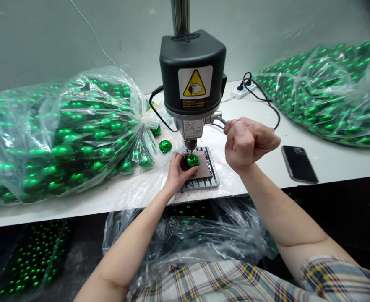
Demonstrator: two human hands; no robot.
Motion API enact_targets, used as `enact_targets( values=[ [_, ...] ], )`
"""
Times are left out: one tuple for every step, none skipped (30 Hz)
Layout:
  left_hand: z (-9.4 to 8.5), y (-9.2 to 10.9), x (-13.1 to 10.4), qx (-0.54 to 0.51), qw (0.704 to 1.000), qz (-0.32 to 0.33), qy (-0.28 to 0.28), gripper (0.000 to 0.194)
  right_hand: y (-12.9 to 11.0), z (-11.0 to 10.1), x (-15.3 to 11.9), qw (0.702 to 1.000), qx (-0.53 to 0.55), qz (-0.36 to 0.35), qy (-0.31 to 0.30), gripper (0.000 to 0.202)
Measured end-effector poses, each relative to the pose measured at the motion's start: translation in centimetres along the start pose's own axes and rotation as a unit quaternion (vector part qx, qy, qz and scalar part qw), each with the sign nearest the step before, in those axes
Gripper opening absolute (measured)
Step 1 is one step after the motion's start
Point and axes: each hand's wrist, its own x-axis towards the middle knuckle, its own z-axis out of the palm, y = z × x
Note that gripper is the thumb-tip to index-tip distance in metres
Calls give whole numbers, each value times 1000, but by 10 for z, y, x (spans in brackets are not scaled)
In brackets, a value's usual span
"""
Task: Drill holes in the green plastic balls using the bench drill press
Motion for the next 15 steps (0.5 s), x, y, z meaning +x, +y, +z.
enact_targets(
  values=[
    [0, 1, 0, 4, 1000, 1, 1, 48, 2, 0, -1, 1000, -2, -9, 5, 55],
    [-1, 1, 0, 7, 1000, 3, 1, 48, 5, 0, -2, 999, 11, -26, 22, 55],
    [-1, 1, 0, 10, 1000, 5, 2, 48, 7, 1, -2, 997, 32, -49, 44, 54],
    [-1, 1, 0, 13, 1000, 7, 2, 48, 10, 1, -3, 995, 50, -70, 55, 54],
    [-1, 0, 0, 15, 1000, 8, 3, 49, 12, 2, -4, 992, 69, -90, 62, 53],
    [-1, 0, 0, 16, 1000, 9, 4, 49, 14, 2, -6, 988, 86, -110, 62, 52],
    [-1, 0, -1, 17, 1000, 8, 4, 49, 15, 2, -8, 985, 100, -129, 57, 51],
    [-1, 0, -1, 17, 1000, 6, 5, 49, 15, 1, -11, 982, 110, -147, 49, 50],
    [-1, 1, -1, 17, 1000, 4, 6, 49, 15, 1, -13, 980, 116, -160, 39, 50],
    [-2, 1, -2, 17, 1000, 2, 7, 49, 14, 1, -14, 979, 117, -165, 35, 50],
    [-2, 2, -2, 18, 1000, 0, 7, 49, 12, 2, -13, 979, 117, -162, 38, 50],
    [-2, 3, -2, 19, 1000, -2, 7, 48, 9, 4, -9, 981, 117, -149, 52, 50],
    [-2, 4, -2, 22, 1000, -4, 7, 48, 6, 6, -2, 983, 116, -124, 74, 50],
    [-2, 5, -1, 24, 1000, -6, 6, 47, 3, 9, 8, 985, 114, -90, 93, 51],
    [-1, 6, 0, 26, 1000, -9, 6, 47, 0, 13, 21, 986, 114, -50, 108, 52]
  ],
)
